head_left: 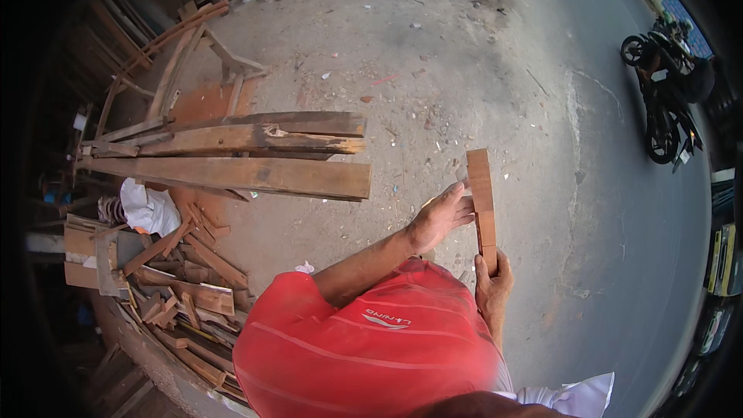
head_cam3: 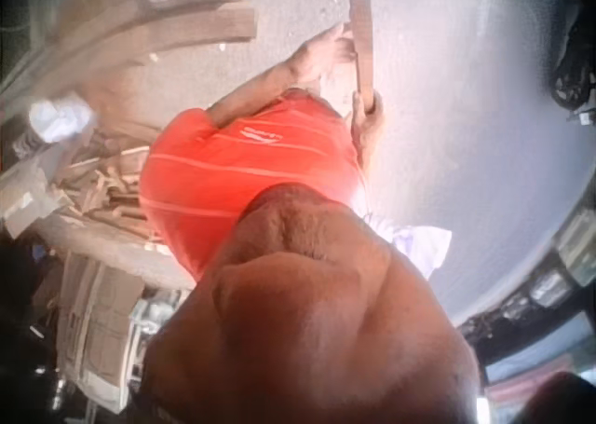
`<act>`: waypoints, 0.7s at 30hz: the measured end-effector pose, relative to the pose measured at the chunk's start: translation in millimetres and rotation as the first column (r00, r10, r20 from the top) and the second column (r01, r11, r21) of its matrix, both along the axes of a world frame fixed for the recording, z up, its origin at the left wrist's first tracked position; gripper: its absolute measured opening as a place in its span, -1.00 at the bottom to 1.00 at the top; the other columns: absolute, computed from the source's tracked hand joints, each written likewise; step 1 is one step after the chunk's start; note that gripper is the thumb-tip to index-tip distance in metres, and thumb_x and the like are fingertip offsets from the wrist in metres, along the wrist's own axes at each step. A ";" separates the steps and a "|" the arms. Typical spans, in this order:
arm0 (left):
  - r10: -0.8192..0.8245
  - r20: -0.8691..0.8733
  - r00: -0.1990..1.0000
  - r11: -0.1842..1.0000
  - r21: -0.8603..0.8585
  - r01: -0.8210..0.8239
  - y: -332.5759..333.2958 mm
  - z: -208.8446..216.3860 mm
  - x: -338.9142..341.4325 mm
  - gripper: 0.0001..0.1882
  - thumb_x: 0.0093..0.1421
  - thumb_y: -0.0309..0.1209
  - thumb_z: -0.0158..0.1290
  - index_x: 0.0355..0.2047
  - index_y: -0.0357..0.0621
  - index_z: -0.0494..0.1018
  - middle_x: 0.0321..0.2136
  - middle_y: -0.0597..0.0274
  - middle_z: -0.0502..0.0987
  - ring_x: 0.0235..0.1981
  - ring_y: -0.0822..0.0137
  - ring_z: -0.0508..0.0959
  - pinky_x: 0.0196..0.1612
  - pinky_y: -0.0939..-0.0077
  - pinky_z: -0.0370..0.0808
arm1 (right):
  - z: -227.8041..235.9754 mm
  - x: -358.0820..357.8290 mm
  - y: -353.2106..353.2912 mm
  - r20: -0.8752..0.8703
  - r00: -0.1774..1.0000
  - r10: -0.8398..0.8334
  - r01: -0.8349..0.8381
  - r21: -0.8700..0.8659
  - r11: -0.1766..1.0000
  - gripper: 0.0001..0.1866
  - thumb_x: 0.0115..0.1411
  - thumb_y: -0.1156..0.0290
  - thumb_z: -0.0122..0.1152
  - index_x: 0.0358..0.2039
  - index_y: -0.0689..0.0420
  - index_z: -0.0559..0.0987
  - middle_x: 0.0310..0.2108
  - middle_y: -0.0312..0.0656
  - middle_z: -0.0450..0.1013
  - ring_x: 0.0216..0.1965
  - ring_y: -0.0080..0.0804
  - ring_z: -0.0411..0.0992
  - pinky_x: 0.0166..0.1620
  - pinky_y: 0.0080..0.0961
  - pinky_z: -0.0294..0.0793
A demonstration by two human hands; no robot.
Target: The person picks up a small wooden piece and places it on a larger wooden frame. They then pick up a bucket containing a reddish substance and place it on the frame. The person continues to handle and position the wooden pieces on the frame.
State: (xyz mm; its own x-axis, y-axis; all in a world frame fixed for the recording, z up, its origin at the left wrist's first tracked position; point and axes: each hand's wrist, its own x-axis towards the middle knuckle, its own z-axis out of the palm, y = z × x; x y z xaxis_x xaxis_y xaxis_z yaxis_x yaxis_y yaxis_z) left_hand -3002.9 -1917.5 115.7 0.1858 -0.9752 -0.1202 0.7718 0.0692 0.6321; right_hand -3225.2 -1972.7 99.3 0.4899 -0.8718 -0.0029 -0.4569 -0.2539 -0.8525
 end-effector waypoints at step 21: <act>0.640 -0.116 0.760 0.757 -0.073 -0.649 -243.9 37.2 248.0 -0.06 0.42 0.35 -0.35 0.50 -0.14 -0.02 0.46 -0.13 0.11 0.51 0.01 0.05 0.51 -0.04 -0.09 | 16.4 346.3 -388.5 0.006 0.731 0.682 -0.682 -0.030 0.731 -0.53 0.20 0.30 0.45 0.07 0.21 0.58 -0.22 0.05 0.58 -0.27 -0.07 0.60 -0.23 -0.23 0.56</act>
State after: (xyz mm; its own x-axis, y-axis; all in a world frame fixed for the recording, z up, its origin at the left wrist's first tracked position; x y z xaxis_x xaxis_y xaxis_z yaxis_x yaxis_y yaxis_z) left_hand -2755.0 -2161.4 152.9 0.7691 -0.6353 -0.0692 0.5673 0.6289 0.5316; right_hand -2878.9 -2361.2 115.7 0.9527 -0.3027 0.0257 -0.1400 -0.5124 -0.8472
